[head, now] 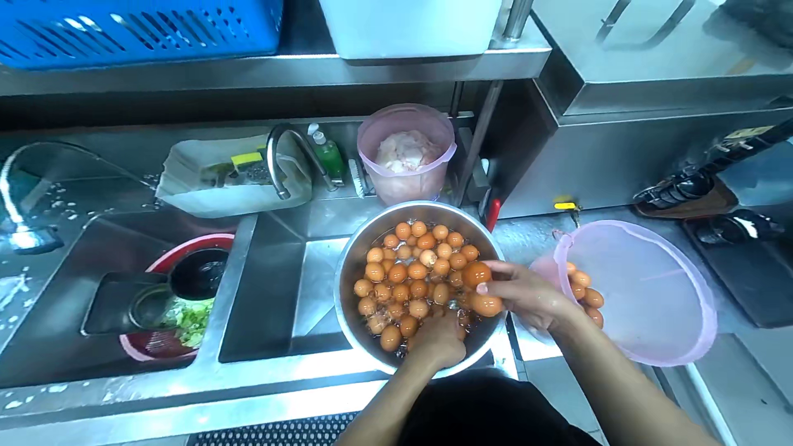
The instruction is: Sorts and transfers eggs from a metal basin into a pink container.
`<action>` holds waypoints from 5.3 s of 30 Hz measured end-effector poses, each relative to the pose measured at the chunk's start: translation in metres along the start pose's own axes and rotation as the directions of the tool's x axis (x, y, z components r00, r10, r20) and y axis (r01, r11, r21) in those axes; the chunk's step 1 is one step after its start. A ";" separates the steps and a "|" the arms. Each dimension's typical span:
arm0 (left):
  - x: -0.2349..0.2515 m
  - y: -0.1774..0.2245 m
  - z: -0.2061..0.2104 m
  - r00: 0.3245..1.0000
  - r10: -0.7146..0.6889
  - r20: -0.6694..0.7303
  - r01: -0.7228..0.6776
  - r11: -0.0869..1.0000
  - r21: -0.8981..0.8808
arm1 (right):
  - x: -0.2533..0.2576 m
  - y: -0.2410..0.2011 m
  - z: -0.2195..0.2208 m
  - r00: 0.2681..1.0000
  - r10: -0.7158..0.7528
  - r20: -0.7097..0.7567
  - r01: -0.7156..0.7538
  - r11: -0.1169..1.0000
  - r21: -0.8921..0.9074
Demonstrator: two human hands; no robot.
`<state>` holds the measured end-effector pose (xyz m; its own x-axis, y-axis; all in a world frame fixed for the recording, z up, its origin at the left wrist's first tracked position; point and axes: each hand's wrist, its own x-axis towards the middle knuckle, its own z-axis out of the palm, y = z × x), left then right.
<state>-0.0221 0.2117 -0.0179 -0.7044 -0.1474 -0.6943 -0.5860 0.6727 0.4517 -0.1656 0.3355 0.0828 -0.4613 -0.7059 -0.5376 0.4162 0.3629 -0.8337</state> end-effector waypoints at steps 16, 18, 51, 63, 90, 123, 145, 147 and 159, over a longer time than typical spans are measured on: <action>0.005 0.013 -0.009 0.996 -0.007 0.090 -0.017 0.965 0.263 | 0.009 0.009 0.010 0.936 0.010 0.352 -0.232 0.768 0.597; 0.005 0.010 -0.009 0.995 0.013 0.095 -0.041 0.956 0.290 | 0.001 -0.002 0.012 0.929 -0.046 0.368 -0.190 0.794 0.578; -0.033 -0.032 -0.006 0.868 0.212 -0.449 -0.349 0.904 -0.248 | -0.006 0.039 -0.209 0.953 -0.067 -0.295 -0.220 0.514 -0.829; -0.040 0.172 -0.105 0.736 0.586 -0.338 -0.669 0.707 -0.231 | -0.210 0.027 -0.182 0.457 -0.633 -0.625 0.243 0.765 -0.597; 0.182 0.341 0.029 0.598 0.478 0.644 -0.791 0.225 0.569 | -0.256 0.218 -0.236 0.523 -0.236 -0.819 0.172 0.970 -0.170; -0.006 0.013 -0.004 0.894 -0.346 -0.285 0.384 0.919 0.091 | -0.174 0.186 -0.206 0.763 -0.365 -0.535 -0.123 0.730 -0.673; 0.030 -0.013 0.021 0.893 -0.244 -0.379 0.172 0.962 -0.213 | -0.169 0.209 -0.157 0.901 -0.222 -0.372 -0.145 0.655 -0.742; 0.028 -0.015 0.017 0.895 -0.228 -0.383 0.154 0.964 -0.215 | -0.169 0.210 -0.158 0.892 -0.247 -0.380 -0.139 0.649 -0.748; -0.026 -0.009 -0.062 0.993 -0.105 -0.059 -0.072 -0.130 -0.989 | -0.161 0.215 -0.161 0.909 -0.233 -0.346 -0.121 0.647 -0.753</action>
<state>-0.0235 0.1649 0.0306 -0.6612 -0.2595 -0.7039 -0.2687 -0.7941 0.5452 -0.1278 0.6253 -0.0307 -0.7872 -0.5158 -0.3380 -0.2653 0.7781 -0.5694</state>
